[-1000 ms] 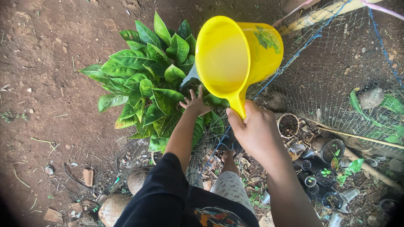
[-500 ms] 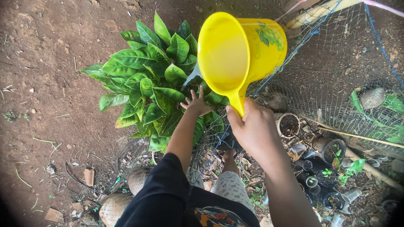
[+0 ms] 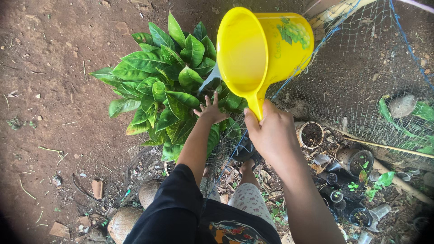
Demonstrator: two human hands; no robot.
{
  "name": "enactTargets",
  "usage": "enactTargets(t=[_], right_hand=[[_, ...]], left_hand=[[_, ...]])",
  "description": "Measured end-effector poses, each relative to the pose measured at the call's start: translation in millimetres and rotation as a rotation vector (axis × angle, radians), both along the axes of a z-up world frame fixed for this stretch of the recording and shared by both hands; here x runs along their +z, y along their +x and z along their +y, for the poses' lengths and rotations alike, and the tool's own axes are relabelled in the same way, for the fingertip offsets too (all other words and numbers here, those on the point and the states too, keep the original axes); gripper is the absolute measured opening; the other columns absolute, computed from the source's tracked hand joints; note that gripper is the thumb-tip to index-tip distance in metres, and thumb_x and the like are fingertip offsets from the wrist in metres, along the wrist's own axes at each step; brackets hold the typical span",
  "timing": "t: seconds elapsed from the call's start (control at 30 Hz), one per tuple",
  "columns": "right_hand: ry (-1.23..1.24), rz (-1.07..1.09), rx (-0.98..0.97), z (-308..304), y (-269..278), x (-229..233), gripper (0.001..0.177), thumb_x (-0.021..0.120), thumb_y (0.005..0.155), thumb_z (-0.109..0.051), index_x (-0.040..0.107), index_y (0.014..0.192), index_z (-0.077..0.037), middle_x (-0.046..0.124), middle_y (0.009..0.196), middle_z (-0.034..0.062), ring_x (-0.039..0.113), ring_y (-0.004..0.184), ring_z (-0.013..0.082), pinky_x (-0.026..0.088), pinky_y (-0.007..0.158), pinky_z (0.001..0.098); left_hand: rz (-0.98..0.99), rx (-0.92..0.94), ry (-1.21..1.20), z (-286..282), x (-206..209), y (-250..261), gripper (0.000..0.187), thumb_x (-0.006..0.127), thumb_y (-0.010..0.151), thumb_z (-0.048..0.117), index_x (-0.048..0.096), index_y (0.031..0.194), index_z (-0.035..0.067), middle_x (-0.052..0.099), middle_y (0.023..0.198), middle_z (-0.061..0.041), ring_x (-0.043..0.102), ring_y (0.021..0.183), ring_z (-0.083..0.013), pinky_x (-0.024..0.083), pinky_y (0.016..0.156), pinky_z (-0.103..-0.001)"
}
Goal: The person carries a yellow pitcher and pours water onto plants in a garden, refilling the pitcher from a black bucket.
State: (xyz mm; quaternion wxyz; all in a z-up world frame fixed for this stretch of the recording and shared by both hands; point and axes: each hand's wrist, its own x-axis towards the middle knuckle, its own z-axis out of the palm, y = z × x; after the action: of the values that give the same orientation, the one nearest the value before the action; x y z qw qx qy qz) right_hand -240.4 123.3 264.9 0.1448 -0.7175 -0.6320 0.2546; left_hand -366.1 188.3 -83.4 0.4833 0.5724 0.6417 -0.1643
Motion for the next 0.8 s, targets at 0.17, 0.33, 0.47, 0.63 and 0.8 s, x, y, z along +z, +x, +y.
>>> enactTargets(t=[0.17,0.33,0.47,0.63,0.8], right_hand=[[0.115,-0.030,0.045,-1.2,0.0,4.4,0.028,0.071,0.095,-0.026,0.066,0.096,0.002,0.065,0.059,0.0160,0.069,0.053,0.0305,0.053,0.052,0.0409],[-0.166,0.482,-0.153,-2.0,14.0,21.8,0.017,0.067,0.095,-0.021,0.064,0.095,-0.004,0.063,0.060,0.0039,0.060,0.044,0.0135,0.049,0.041,0.0307],[-0.176,0.902,-0.098,-13.2,37.3,35.0,0.014,0.065,0.098,-0.016,0.060,0.099,-0.003,0.059,0.068,0.0019,0.053,0.046,0.0090,0.044,0.039,0.0273],[-0.105,1.078,-0.019,-54.2,57.4,66.8,0.015,0.065,0.099,-0.012,0.058,0.105,0.000,0.059,0.070,0.0053,0.053,0.047,0.0108,0.042,0.038,0.0270],[-0.123,1.303,-0.021,-112.7,91.2,116.0,0.025,0.055,0.094,-0.009,0.060,0.115,0.002,0.061,0.071,0.0101,0.055,0.047,0.0131,0.044,0.038,0.0284]], left_hand=[[-0.010,-0.010,0.013,0.7,7.9,-0.2,0.131,0.075,0.075,0.064,-0.021,0.160,0.040,-0.013,0.172,-0.013,0.010,0.155,-0.0483,0.008,0.119,-0.074],[-0.127,0.003,0.103,28.3,26.4,-6.9,0.133,0.077,0.074,0.062,-0.020,0.160,0.036,-0.015,0.171,-0.017,0.018,0.155,-0.0434,0.014,0.120,-0.072],[-0.315,-0.045,0.309,69.8,73.1,-20.2,0.111,0.077,0.084,0.052,0.005,0.162,0.021,0.010,0.166,-0.025,0.021,0.153,-0.0417,0.023,0.124,-0.051],[-0.698,-0.050,0.394,86.3,220.0,-44.4,0.046,0.067,0.094,0.036,0.064,0.135,0.016,0.071,0.132,-0.009,0.066,0.123,-0.0209,0.049,0.106,-0.040],[-0.579,-0.424,0.720,31.2,379.3,-41.4,0.039,0.076,0.090,0.024,0.071,0.127,0.014,0.077,0.107,-0.011,0.075,0.095,-0.0219,0.059,0.089,-0.036]])
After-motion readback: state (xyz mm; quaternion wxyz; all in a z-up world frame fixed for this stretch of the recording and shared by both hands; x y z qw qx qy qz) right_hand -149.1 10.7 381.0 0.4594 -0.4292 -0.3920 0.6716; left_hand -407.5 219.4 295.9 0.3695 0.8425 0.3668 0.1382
